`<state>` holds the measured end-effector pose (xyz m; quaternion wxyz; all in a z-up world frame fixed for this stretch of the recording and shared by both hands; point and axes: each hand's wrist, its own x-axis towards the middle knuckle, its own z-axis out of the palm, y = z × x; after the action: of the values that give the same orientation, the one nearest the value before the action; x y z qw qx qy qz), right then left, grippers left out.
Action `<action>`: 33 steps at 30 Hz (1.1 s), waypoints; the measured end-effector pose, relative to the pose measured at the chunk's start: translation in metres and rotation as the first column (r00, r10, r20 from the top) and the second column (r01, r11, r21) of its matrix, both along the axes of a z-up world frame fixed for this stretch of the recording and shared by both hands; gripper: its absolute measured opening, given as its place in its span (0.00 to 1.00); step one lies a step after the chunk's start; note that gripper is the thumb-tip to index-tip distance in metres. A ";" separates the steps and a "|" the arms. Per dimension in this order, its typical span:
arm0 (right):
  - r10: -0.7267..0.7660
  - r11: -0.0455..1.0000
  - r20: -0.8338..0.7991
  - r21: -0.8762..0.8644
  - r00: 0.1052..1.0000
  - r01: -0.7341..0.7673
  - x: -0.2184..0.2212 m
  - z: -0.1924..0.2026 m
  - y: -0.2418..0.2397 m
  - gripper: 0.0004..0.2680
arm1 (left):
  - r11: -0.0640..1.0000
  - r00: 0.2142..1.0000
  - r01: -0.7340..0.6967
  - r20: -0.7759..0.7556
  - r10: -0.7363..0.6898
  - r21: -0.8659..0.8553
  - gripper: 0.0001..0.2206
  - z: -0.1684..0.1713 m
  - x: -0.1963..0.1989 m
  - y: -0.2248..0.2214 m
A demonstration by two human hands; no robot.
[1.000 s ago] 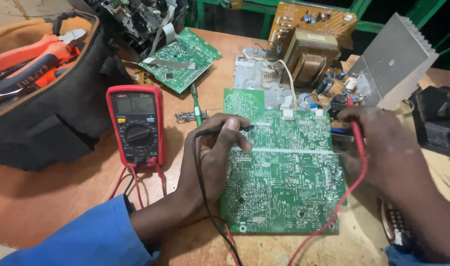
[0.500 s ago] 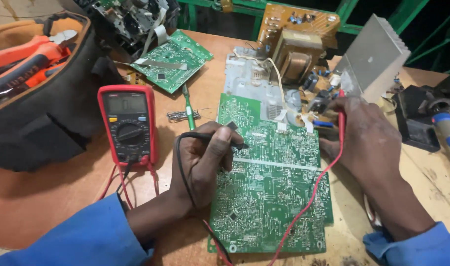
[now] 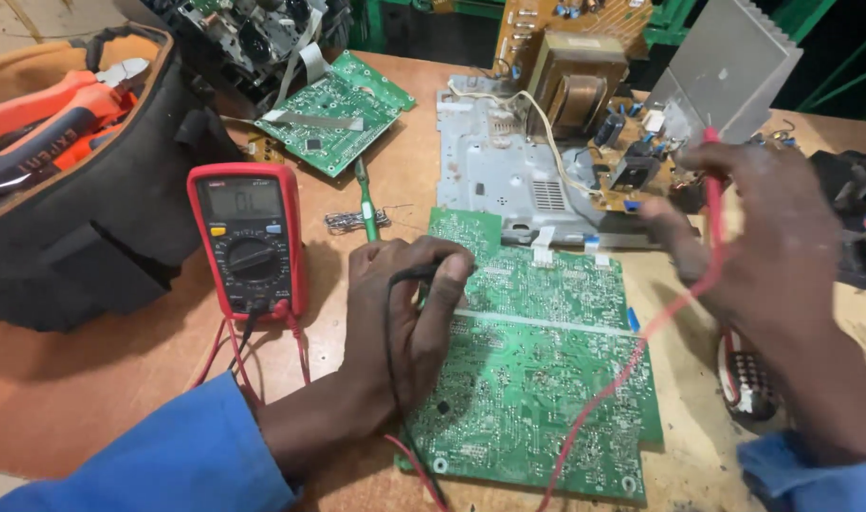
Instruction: Soldering a circuit board and testing components using a multimeter
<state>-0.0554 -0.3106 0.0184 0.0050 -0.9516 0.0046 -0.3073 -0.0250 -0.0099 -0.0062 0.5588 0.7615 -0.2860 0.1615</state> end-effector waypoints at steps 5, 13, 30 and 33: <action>0.343 0.686 0.055 0.668 0.938 -0.289 -0.026 0.021 0.040 0.16 | 0.987 0.981 0.159 0.110 -0.159 0.008 0.19 0.005 0.001 -0.002; 0.415 0.467 -0.236 0.884 0.879 0.017 -0.028 0.015 0.074 0.16 | 0.914 0.892 0.406 0.205 -0.402 0.024 0.12 0.006 0.022 -0.021; 0.170 0.377 -0.278 0.905 0.945 0.198 -0.033 0.020 0.117 0.17 | 0.929 0.899 0.369 0.240 -0.365 0.030 0.11 -0.013 0.027 -0.008; 0.226 0.373 -0.275 0.911 0.934 0.178 -0.031 0.007 0.106 0.18 | 0.913 0.884 0.401 0.230 -0.407 0.074 0.10 -0.014 0.024 -0.008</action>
<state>-0.0863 -0.2042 0.0256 0.5404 -0.8223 0.1623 -0.0740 -0.0010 -0.0179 -0.0202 0.5318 0.6667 -0.5060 0.1293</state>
